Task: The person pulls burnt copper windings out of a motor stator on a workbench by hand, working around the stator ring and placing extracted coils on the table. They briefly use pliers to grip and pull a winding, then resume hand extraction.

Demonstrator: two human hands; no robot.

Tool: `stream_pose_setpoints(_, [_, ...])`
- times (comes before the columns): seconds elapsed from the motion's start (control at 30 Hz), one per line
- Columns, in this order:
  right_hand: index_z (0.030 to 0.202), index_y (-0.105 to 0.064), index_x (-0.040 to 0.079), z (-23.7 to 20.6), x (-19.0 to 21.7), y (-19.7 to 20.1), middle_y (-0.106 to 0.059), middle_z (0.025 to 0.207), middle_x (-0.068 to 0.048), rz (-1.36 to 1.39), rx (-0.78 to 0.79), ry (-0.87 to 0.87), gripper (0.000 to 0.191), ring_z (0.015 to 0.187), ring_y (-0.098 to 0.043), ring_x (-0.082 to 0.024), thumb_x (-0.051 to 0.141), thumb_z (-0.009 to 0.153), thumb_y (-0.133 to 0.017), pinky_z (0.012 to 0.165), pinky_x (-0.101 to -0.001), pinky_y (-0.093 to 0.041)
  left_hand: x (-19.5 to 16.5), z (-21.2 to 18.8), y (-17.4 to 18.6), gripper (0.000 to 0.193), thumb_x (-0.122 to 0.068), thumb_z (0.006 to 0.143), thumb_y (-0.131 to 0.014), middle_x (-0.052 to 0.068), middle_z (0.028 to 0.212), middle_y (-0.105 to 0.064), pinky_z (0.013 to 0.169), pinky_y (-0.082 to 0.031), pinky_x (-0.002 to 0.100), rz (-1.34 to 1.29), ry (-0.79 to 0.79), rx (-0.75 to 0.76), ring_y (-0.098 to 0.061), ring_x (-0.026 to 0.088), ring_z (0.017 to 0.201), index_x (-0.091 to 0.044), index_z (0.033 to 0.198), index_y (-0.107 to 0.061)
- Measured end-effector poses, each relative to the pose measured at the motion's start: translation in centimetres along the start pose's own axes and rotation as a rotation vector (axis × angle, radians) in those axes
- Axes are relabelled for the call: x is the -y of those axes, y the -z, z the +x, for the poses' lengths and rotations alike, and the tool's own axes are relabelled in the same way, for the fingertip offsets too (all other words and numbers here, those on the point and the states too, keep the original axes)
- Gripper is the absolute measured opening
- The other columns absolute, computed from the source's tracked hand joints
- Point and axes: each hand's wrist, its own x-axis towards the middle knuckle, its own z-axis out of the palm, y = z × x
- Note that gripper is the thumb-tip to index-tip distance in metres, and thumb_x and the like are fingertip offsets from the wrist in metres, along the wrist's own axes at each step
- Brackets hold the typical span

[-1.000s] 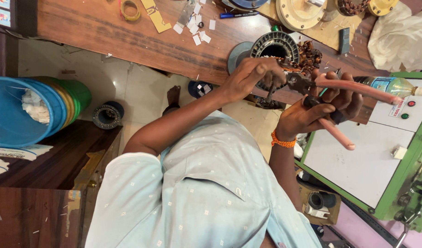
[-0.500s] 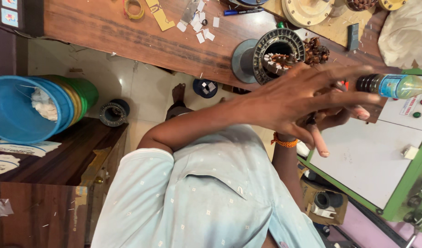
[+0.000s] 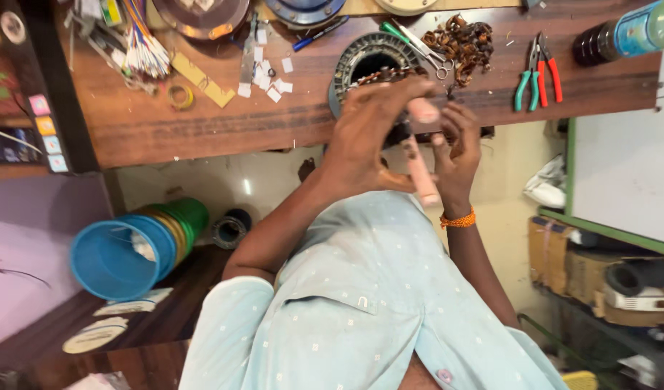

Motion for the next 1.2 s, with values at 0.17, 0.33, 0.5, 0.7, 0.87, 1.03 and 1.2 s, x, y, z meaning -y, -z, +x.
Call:
stream_pose_setpoints(0.17, [0.126, -0.065, -0.001, -0.6, -4.5, 3.6, -0.061, 0.137, -0.009, 0.161, 0.016, -0.252, 0.024, 0.119, -0.059, -0.015, 0.015, 0.108, -0.06, 0.099, -0.0286, -0.05, -1.1, 0.8, -1.9, 0.106, -0.043, 0.065, -0.104, 0.002, 0.147, -0.06, 0.115, -0.042, 0.04, 0.026, 0.056, -0.001, -0.058, 0.022, 0.14, -0.013, 0.148, -0.044])
stream_pose_setpoints(0.33, [0.119, -0.067, -0.003, 0.7, -6.5, 5.3, -0.063, 0.131, -0.008, 0.227, 0.083, -0.234, 0.021, 0.118, -0.06, -0.015, 0.012, 0.106, -0.06, 0.097, -0.0282, -0.05, -2.7, 1.4, -4.6, 0.098, -0.025, 0.068, -0.104, 0.008, 0.147, -0.057, 0.107, -0.057, 0.036, -0.108, 0.199, -0.07, -0.056, 0.025, 0.138, -0.009, 0.145, -0.046])
stream_pose_setpoints(0.5, [0.114, -0.069, -0.002, 2.1, -6.5, 6.8, -0.066, 0.12, -0.008, 0.235, 0.144, -0.254, 0.017, 0.11, -0.062, -0.015, 0.01, 0.105, -0.061, 0.094, -0.0287, -0.051, -2.6, 2.4, -6.1, 0.095, -0.024, 0.067, -0.103, 0.008, 0.142, -0.061, 0.109, -0.058, 0.036, -0.019, 0.139, -0.085, -0.058, 0.022, 0.131, -0.007, 0.141, -0.047])
stream_pose_setpoints(0.7, [0.128, -0.065, 0.0, 3.9, -2.2, 9.7, -0.061, 0.134, -0.012, 0.239, 0.251, -0.126, 0.033, 0.123, -0.06, -0.023, 0.011, 0.097, -0.072, 0.1, -0.0331, -0.052, -3.5, 3.9, -6.9, 0.1, -0.031, 0.062, -0.105, 0.007, 0.143, -0.063, 0.112, -0.053, 0.037, 0.048, 0.183, -0.057, -0.064, 0.02, 0.13, -0.009, 0.141, -0.048])
stream_pose_setpoints(0.87, [0.156, -0.035, 0.003, 6.7, 1.2, 9.1, -0.038, 0.159, -0.019, 0.118, 0.383, 0.324, 0.091, 0.144, -0.043, -0.04, 0.019, 0.081, -0.086, 0.105, -0.0365, -0.053, -4.6, 5.8, -7.1, 0.105, -0.042, 0.061, -0.101, 0.012, 0.153, -0.055, 0.116, -0.043, 0.041, 0.181, 0.121, 0.087, -0.058, 0.027, 0.14, -0.01, 0.144, -0.046])
stream_pose_setpoints(1.03, [0.152, -0.035, 0.005, 8.7, -0.4, 5.5, -0.045, 0.15, -0.016, 0.129, 0.282, 0.587, 0.081, 0.137, -0.051, -0.04, 0.032, 0.09, -0.079, 0.116, -0.0482, -0.045, -6.0, 5.9, -8.4, 0.102, -0.057, 0.067, -0.089, 0.023, 0.154, -0.045, 0.118, -0.041, 0.048, 0.113, 0.169, 0.038, -0.042, 0.036, 0.149, -0.009, 0.146, -0.047])
stream_pose_setpoints(1.2, [0.139, -0.047, 0.015, 8.1, -1.1, 4.8, -0.061, 0.11, -0.001, 1.138, 0.171, 0.076, 0.043, 0.089, -0.06, -0.015, 0.032, 0.106, -0.069, 0.094, -0.038, -0.053, -4.1, 4.3, -8.6, 0.088, -0.07, 0.081, -0.07, 0.017, 0.149, -0.054, 0.124, -0.038, 0.049, -0.01, 0.084, -0.216, -0.046, 0.031, 0.147, -0.013, 0.144, -0.048])
